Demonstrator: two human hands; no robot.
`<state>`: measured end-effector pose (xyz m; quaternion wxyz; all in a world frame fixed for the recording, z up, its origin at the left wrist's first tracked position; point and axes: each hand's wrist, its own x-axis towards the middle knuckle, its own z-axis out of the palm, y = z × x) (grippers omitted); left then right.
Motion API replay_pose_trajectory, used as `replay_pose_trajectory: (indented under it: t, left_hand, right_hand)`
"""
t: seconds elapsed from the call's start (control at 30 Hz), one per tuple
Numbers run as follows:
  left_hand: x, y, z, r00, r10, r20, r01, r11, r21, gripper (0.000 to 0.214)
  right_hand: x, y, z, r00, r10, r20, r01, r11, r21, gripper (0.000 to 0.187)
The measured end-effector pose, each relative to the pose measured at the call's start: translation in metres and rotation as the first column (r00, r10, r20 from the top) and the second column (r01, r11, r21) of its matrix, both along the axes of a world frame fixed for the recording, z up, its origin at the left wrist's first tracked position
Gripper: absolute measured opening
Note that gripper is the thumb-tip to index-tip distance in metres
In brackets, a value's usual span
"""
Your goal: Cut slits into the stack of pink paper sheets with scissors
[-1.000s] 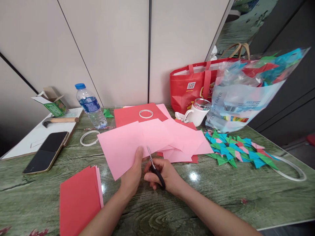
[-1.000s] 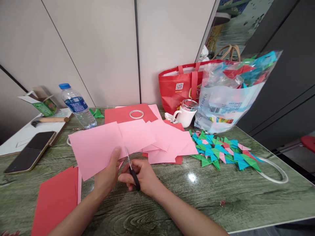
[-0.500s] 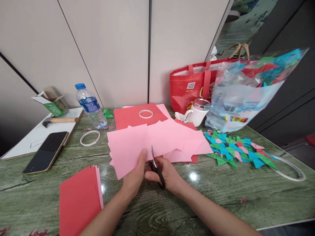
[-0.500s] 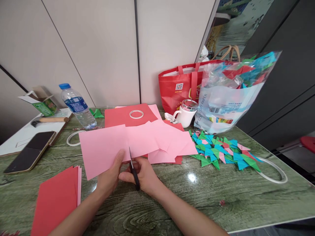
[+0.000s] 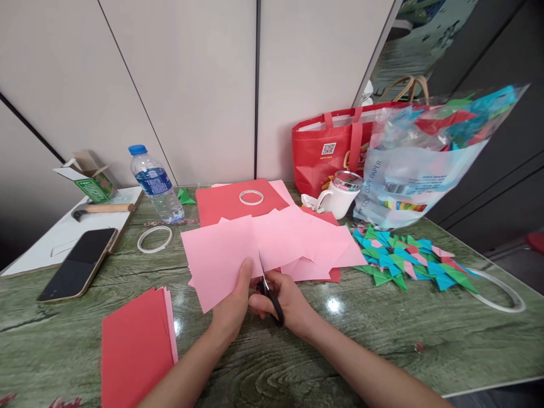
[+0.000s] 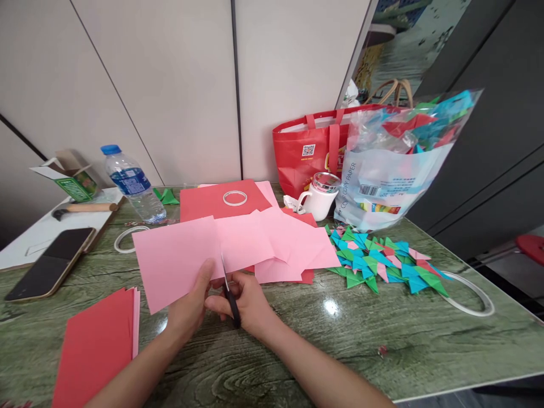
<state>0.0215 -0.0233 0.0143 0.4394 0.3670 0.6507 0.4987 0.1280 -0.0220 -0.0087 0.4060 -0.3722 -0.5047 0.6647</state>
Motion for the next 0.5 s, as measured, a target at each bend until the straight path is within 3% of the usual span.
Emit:
replay_pose_trajectory:
  t: [0.23, 0.37, 0.5]
  left_hand:
    - [0.0009, -0.0003, -0.0006, 0.997, 0.015, 0.081, -0.015, 1.000, -0.004, 0.041]
    - [0.0019, -0.0011, 0.0003, 0.991, -0.025, 0.130, 0.034, 0.997, -0.066, 0.044]
    - [0.0023, -0.0017, -0.0007, 0.989, -0.032, 0.143, 0.037, 0.999, -0.035, 0.039]
  right_hand:
    - [-0.0006, -0.0001, -0.0003, 1.000, -0.007, 0.013, 0.008, 1.000, -0.018, 0.044]
    - [-0.0011, 0.0000, -0.0020, 1.000, -0.001, 0.011, 0.001, 1.000, -0.025, 0.044]
    - [-0.0013, -0.0001, -0.0049, 1.000, -0.010, -0.002, 0.010, 1.000, -0.026, 0.044]
